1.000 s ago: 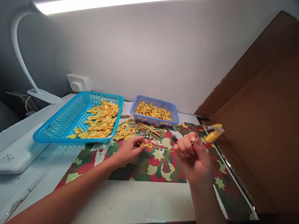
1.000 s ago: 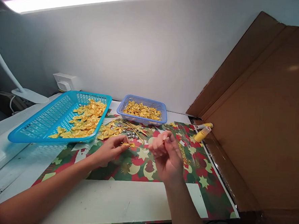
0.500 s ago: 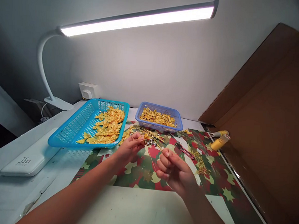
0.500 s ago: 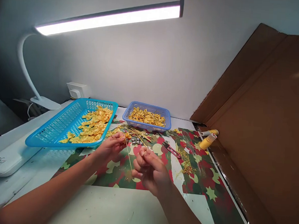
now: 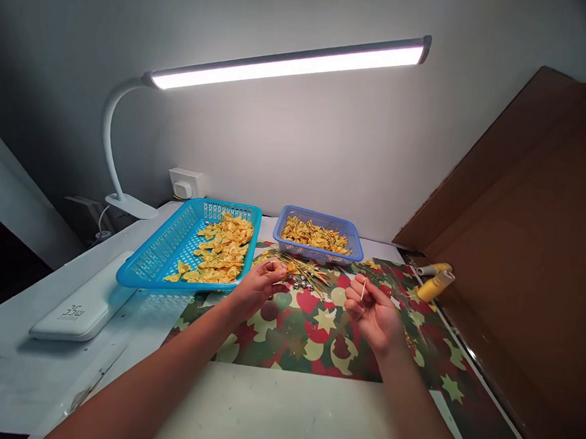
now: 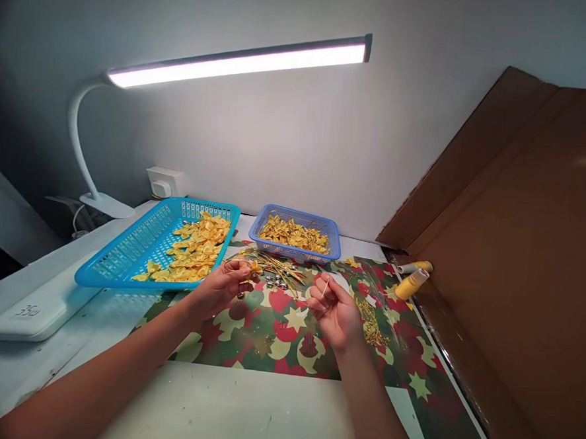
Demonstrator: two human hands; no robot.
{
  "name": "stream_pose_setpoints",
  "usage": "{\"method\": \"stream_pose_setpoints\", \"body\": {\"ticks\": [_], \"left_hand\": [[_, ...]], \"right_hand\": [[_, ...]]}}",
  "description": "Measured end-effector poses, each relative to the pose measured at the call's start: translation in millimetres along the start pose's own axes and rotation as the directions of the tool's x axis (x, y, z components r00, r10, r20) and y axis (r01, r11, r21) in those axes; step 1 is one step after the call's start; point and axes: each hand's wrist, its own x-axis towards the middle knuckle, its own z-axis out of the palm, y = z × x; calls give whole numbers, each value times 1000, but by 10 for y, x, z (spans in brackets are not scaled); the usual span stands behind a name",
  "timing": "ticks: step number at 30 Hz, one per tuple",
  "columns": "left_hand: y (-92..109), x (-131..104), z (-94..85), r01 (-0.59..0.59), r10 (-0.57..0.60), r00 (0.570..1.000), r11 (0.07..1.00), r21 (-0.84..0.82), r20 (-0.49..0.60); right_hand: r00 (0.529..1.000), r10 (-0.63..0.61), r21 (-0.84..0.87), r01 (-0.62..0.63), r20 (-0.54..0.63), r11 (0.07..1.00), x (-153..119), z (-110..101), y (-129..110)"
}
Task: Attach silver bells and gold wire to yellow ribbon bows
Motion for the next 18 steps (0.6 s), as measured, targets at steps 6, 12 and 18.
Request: {"method": "stream_pose_setpoints", "body": {"ticks": [6, 12, 18], "left_hand": [[-2, -7, -5, -35, 35, 999, 999, -36, -2], [-3, -78, -23, 31, -25, 975, 999, -26, 221], [3, -41, -15, -19, 11, 996, 997, 80, 93]], "right_hand": [[992, 126, 5, -126, -24, 992, 67, -82, 100], [978, 138, -14, -142, -155, 990, 255, -199, 210], [992, 21, 59, -13, -128, 998, 202, -180, -21]]}}
